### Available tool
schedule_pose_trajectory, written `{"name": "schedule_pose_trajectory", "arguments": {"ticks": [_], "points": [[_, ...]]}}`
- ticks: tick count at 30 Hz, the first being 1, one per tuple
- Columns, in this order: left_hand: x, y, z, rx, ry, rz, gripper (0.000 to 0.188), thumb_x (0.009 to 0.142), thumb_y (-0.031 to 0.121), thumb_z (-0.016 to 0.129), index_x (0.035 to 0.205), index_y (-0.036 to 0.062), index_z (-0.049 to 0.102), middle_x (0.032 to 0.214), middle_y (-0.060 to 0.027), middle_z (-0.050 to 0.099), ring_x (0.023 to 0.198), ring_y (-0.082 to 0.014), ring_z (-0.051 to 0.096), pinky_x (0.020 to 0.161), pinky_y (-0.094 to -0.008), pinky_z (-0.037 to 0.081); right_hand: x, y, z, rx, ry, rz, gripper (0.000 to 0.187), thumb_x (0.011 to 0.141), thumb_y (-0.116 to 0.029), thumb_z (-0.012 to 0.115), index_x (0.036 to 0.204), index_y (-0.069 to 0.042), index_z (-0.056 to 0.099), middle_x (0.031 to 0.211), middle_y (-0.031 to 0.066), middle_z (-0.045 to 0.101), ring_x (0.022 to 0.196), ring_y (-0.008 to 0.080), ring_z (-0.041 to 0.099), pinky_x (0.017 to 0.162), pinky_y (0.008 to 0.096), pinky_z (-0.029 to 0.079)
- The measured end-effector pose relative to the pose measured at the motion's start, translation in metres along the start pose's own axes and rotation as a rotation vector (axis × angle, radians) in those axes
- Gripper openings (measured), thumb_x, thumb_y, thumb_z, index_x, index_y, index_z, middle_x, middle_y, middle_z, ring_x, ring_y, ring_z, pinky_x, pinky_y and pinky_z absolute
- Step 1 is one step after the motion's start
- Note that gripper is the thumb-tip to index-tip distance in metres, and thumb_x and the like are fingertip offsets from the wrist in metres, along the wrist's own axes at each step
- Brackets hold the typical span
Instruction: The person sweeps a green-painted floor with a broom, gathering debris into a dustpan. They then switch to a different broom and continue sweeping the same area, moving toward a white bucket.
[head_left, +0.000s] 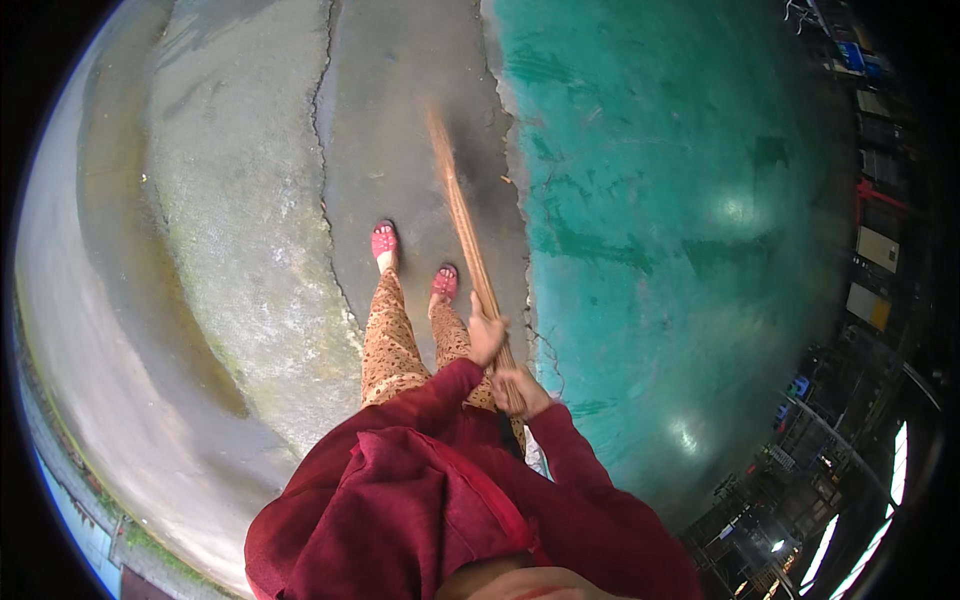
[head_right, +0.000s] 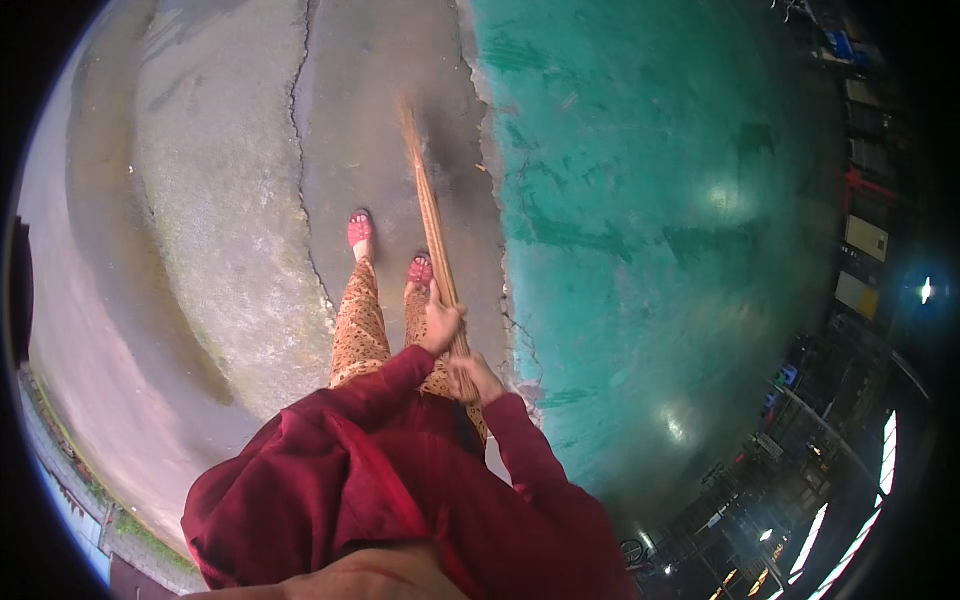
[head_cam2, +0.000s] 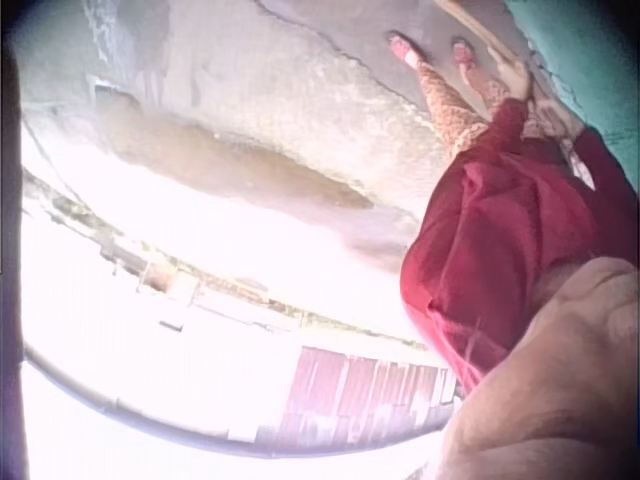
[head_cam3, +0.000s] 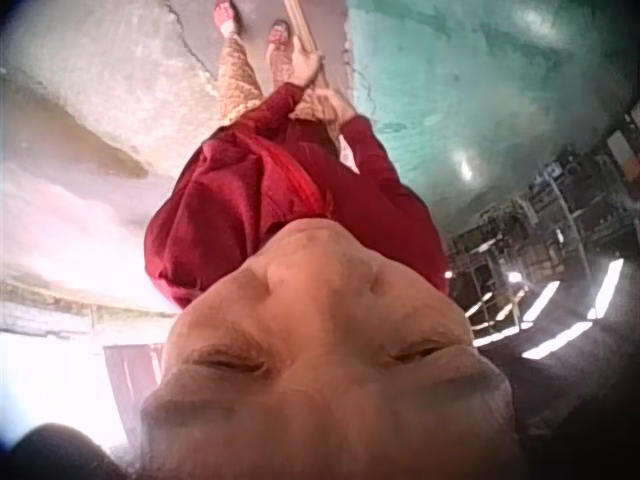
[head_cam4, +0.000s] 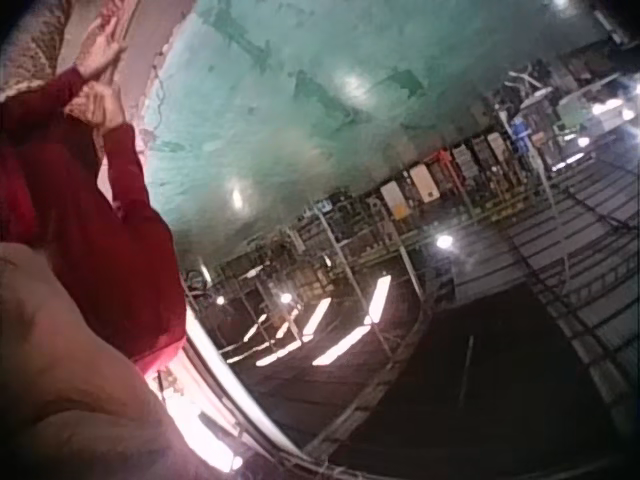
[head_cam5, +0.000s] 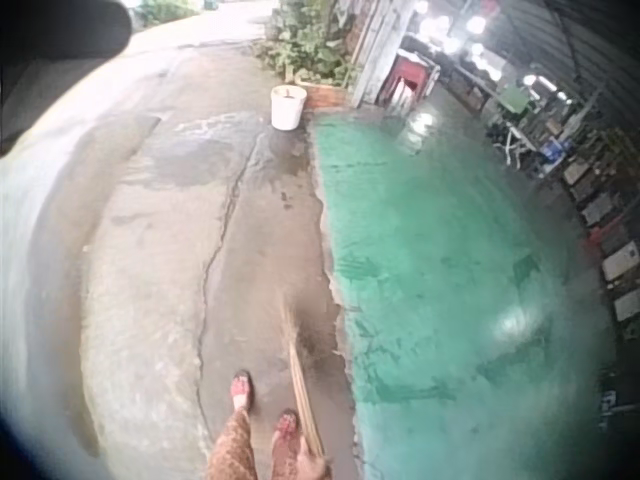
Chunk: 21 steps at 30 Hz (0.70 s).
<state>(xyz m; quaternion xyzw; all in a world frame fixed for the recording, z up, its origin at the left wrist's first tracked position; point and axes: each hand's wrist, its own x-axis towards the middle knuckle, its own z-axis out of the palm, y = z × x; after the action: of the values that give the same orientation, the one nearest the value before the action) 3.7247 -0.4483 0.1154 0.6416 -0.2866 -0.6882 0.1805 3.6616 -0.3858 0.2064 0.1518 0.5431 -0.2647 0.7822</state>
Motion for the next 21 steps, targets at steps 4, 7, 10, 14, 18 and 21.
{"name": "schedule_pose_trajectory", "arguments": {"ticks": [4,7,10,14,18,21], "points": [[-0.003,0.014,-0.016,-0.070,-0.259,-0.145,0.072,0.068,0.001,0.055,0.129,0.0016,0.018,0.065,-0.0109,0.054,0.047,-0.0174,0.052,0.040,-0.0295,0.045,-0.016,0.000,0.053,0.083,0.186,-0.092,0.011,0.072,-0.013,0.050,0.067,-0.006,0.044,0.048,0.0039,0.042,0.038,0.0125,0.043,0.035,0.0251,0.037],[0.059,0.016,-0.032,-0.351,-0.446,-0.335,0.059,0.069,0.000,0.054,0.122,0.0032,0.028,0.060,-0.0081,0.051,0.044,-0.0165,0.051,0.038,-0.0295,0.044,0.046,-0.023,0.082,0.109,0.347,-0.200,0.011,0.072,-0.013,0.051,0.069,-0.006,0.045,0.048,0.0037,0.042,0.039,0.0132,0.044,0.036,0.0256,0.037],[0.074,0.004,-0.040,-0.163,-0.333,-0.289,0.076,0.067,-0.002,0.052,0.132,0.0068,0.014,0.064,-0.0101,0.052,0.046,-0.0174,0.051,0.041,-0.0294,0.045,0.049,-0.030,0.062,0.141,0.179,-0.026,0.010,0.072,-0.012,0.052,0.069,-0.005,0.045,0.049,0.0037,0.042,0.039,0.0133,0.044,0.036,0.0261,0.037],[0.005,0.036,-0.023,-0.017,-0.155,-0.145,0.080,0.067,0.003,0.055,0.133,0.0046,0.011,0.064,-0.0109,0.054,0.046,-0.0177,0.054,0.039,-0.0294,0.045,-0.006,-0.015,0.052,0.059,0.111,-0.055,0.007,0.069,-0.010,0.051,0.068,-0.006,0.046,0.050,0.0046,0.044,0.037,0.0147,0.044,0.034,0.0279,0.037],[0.039,0.027,-0.025,-0.046,-0.359,-0.091,0.080,0.067,0.003,0.053,0.134,0.0067,0.009,0.061,-0.0101,0.053,0.045,-0.0186,0.053,0.038,-0.0296,0.045,0.022,-0.016,0.066,0.054,0.285,-0.188,0.007,0.068,-0.010,0.051,0.068,-0.005,0.047,0.050,0.0055,0.046,0.037,0.0163,0.044,0.034,0.0286,0.038],[0.124,0.017,-0.025,-0.098,-0.449,-0.287,0.081,0.067,0.002,0.052,0.134,0.0087,0.007,0.060,-0.0100,0.053,0.044,-0.0189,0.053,0.038,-0.0298,0.044,0.064,-0.066,0.074,0.068,0.283,-0.084,0.008,0.068,-0.013,0.052,0.069,-0.005,0.049,0.052,0.0057,0.047,0.038,0.0171,0.046,0.035,0.0286,0.039]]}}
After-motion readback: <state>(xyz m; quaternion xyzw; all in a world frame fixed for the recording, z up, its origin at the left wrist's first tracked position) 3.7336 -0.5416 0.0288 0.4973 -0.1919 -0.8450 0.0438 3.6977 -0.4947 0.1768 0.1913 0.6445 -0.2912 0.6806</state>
